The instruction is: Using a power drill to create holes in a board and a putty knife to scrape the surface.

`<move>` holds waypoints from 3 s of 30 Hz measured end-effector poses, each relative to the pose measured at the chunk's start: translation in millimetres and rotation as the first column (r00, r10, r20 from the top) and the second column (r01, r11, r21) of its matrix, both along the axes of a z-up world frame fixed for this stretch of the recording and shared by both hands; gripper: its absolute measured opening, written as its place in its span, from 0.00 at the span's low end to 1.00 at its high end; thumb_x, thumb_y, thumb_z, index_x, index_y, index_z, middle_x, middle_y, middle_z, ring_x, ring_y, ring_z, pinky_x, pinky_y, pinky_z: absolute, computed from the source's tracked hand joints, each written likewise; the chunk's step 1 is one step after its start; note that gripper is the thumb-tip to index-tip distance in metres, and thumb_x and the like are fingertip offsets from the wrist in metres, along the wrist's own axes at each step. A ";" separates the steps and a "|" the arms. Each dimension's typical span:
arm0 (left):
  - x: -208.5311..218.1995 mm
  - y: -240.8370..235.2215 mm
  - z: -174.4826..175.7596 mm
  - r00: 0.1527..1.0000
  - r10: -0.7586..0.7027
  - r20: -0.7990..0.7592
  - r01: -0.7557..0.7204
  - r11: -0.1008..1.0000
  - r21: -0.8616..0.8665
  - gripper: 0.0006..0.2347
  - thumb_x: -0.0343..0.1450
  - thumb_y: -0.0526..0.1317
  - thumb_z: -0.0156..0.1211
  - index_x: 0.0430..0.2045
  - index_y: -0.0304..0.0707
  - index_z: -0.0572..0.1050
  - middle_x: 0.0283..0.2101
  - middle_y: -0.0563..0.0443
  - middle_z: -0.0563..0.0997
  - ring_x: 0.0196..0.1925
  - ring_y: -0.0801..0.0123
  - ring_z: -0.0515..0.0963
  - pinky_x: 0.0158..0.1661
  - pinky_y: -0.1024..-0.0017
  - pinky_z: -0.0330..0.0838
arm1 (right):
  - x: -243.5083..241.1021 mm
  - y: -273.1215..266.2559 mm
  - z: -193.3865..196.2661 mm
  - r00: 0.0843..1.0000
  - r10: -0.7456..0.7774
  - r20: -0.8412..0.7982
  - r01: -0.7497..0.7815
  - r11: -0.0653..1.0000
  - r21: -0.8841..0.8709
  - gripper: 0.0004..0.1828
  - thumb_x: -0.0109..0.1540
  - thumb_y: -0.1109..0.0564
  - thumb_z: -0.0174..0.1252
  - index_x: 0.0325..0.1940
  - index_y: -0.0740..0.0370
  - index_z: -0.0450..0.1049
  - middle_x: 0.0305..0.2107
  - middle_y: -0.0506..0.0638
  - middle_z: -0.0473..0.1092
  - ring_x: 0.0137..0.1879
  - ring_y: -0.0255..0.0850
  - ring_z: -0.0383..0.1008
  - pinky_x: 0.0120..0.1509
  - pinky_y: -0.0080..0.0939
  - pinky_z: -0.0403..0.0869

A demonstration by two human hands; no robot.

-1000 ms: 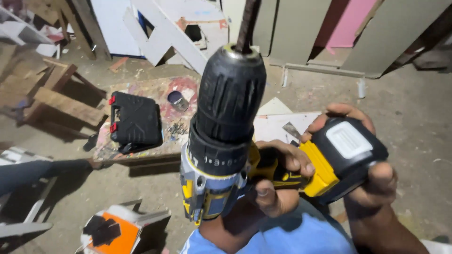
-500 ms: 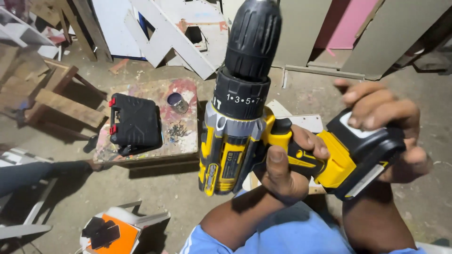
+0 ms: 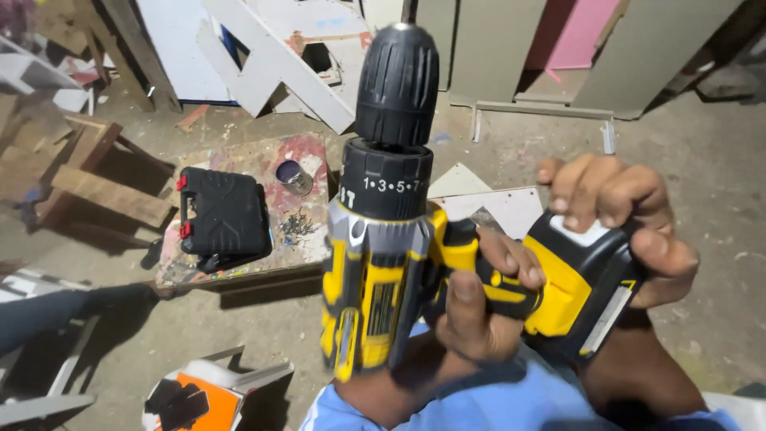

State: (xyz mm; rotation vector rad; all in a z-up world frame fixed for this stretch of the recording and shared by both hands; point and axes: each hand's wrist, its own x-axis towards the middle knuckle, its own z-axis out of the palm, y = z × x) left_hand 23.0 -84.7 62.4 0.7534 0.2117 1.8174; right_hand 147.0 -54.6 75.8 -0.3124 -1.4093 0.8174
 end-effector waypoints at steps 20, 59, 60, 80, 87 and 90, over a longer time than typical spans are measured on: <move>-4.9 66.8 -98.1 -0.194 0.264 -0.945 0.494 0.858 0.139 0.37 0.62 0.42 0.63 0.68 0.34 0.57 0.67 0.28 0.59 0.70 0.34 0.59 0.59 0.42 0.58 | 42.2 4.2 -158.6 0.983 -0.111 -0.147 -0.007 0.777 -0.629 0.22 0.66 0.58 0.51 0.59 0.79 0.71 0.54 0.67 0.74 0.63 0.54 0.71 0.81 0.60 0.55; 62.5 1.0 -350.1 -0.424 0.026 -0.905 0.450 0.873 -0.186 0.09 0.73 0.43 0.58 0.40 0.40 0.76 0.59 0.41 0.72 0.72 0.51 0.64 0.67 0.56 0.53 | 179.2 -27.2 -155.4 0.539 0.201 0.818 0.825 0.074 -0.561 0.12 0.55 0.60 0.63 0.35 0.75 0.81 0.25 0.67 0.78 0.28 0.52 0.79 0.35 0.49 0.76; 61.7 1.0 -351.1 -0.425 0.026 -0.905 0.454 0.871 -0.188 0.10 0.73 0.44 0.59 0.41 0.39 0.76 0.60 0.42 0.72 0.72 0.52 0.63 0.68 0.56 0.52 | 179.8 -25.5 -156.1 0.527 0.212 0.823 0.830 0.081 -0.552 0.12 0.54 0.60 0.63 0.35 0.75 0.81 0.25 0.67 0.78 0.29 0.52 0.80 0.35 0.50 0.76; 62.3 1.3 -341.1 -0.465 0.036 -0.884 0.438 0.878 -0.195 0.13 0.71 0.47 0.61 0.44 0.41 0.73 0.60 0.46 0.68 0.72 0.54 0.59 0.66 0.59 0.53 | 199.1 74.3 -167.7 0.046 0.658 0.751 0.831 0.392 -0.394 0.13 0.52 0.55 0.63 0.18 0.66 0.78 0.12 0.57 0.72 0.19 0.46 0.73 0.27 0.44 0.69; 62.7 -0.1 -349.2 -0.456 0.052 -0.888 0.447 0.877 -0.178 0.13 0.70 0.46 0.63 0.44 0.42 0.72 0.58 0.48 0.67 0.72 0.55 0.59 0.66 0.58 0.53 | 204.0 59.3 -165.4 0.241 0.621 0.746 0.820 0.281 -0.499 0.08 0.51 0.60 0.61 0.24 0.70 0.80 0.12 0.59 0.69 0.17 0.46 0.70 0.19 0.42 0.66; 70.2 -2.0 -363.8 -0.471 0.093 -0.877 0.450 0.881 -0.148 0.13 0.73 0.44 0.59 0.50 0.45 0.71 0.59 0.48 0.67 0.73 0.55 0.59 0.66 0.57 0.53 | 207.6 58.4 -166.1 0.277 0.594 0.756 0.829 0.250 -0.500 0.09 0.51 0.60 0.62 0.19 0.70 0.78 0.10 0.59 0.68 0.15 0.47 0.69 0.18 0.42 0.64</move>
